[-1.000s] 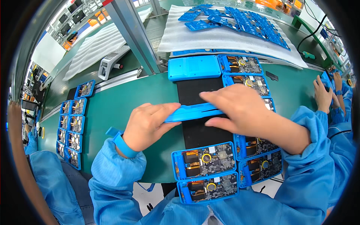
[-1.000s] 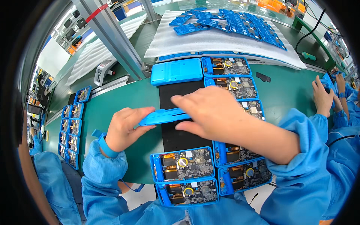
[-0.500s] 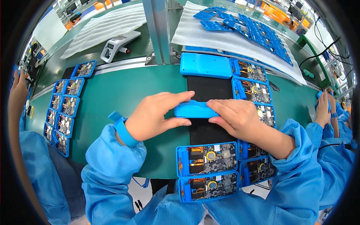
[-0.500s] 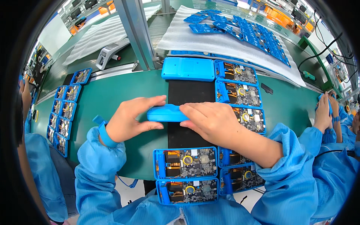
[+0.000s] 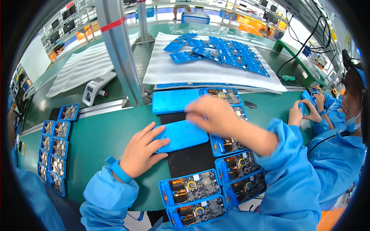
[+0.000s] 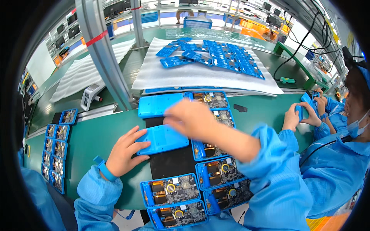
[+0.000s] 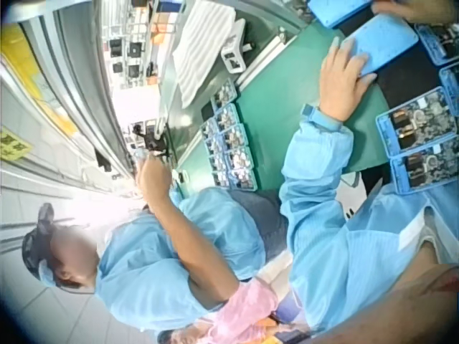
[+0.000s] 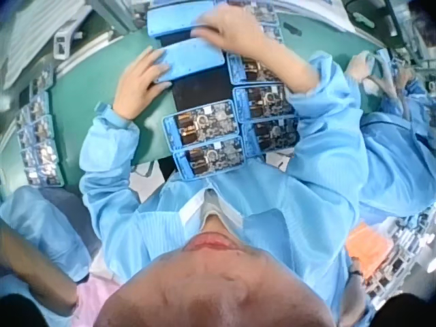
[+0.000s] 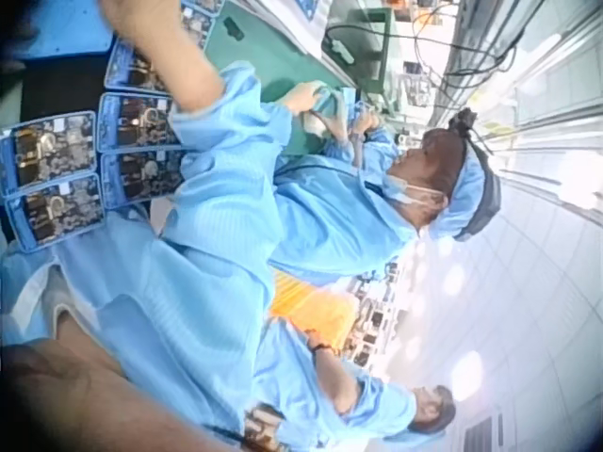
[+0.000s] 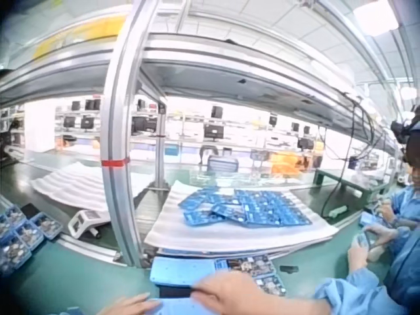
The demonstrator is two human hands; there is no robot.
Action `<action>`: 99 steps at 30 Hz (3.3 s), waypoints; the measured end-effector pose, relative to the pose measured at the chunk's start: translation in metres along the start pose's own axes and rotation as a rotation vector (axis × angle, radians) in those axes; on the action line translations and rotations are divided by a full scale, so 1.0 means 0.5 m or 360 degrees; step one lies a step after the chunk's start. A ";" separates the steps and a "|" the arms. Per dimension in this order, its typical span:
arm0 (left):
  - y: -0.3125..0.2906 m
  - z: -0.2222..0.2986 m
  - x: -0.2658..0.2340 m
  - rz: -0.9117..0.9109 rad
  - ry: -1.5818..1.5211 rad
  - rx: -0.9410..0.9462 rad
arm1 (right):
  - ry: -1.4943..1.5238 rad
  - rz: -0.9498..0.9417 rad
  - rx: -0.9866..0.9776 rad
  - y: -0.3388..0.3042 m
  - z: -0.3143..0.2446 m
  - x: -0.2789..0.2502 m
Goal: The person assembles blue plastic electronic casings by hand, fitting them together on a production line.
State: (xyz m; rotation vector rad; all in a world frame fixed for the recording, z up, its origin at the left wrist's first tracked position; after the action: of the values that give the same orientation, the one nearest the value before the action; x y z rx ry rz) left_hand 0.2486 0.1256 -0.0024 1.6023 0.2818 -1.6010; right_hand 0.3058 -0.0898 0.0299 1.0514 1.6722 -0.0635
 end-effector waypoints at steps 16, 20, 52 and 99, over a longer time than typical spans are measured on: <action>0.018 -0.001 0.010 0.0025 0.0002 0.0086 | -0.1342 0.0013 0.0653 0.191 0.400 -0.066; 0.021 0.007 -0.003 0.0084 -0.0006 0.0118 | -0.1114 0.0227 0.0383 0.161 0.243 -0.087; -0.111 0.085 -0.008 -0.1015 -0.1456 -0.1313 | 0.0051 0.0128 -0.0045 -0.002 -0.239 -0.082; -0.038 -0.002 0.003 -0.0803 -0.3171 -0.1777 | 0.1396 0.0234 0.0999 -0.139 -0.107 -0.099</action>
State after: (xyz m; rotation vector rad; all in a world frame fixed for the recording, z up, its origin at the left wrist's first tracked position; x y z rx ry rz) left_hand 0.2370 0.1376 -0.0113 -1.1515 0.3137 -1.9764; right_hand 0.2197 -0.1334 0.0592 1.8478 2.4280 -0.0301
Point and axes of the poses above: each hand's wrist, its own y-axis towards the middle knuckle, its own x-axis out of the palm, z = x × y, the point moved 4 cm from there along y, towards the middle knuckle, and after that the axes turned 12 degrees about y, right-handed, at the moved point
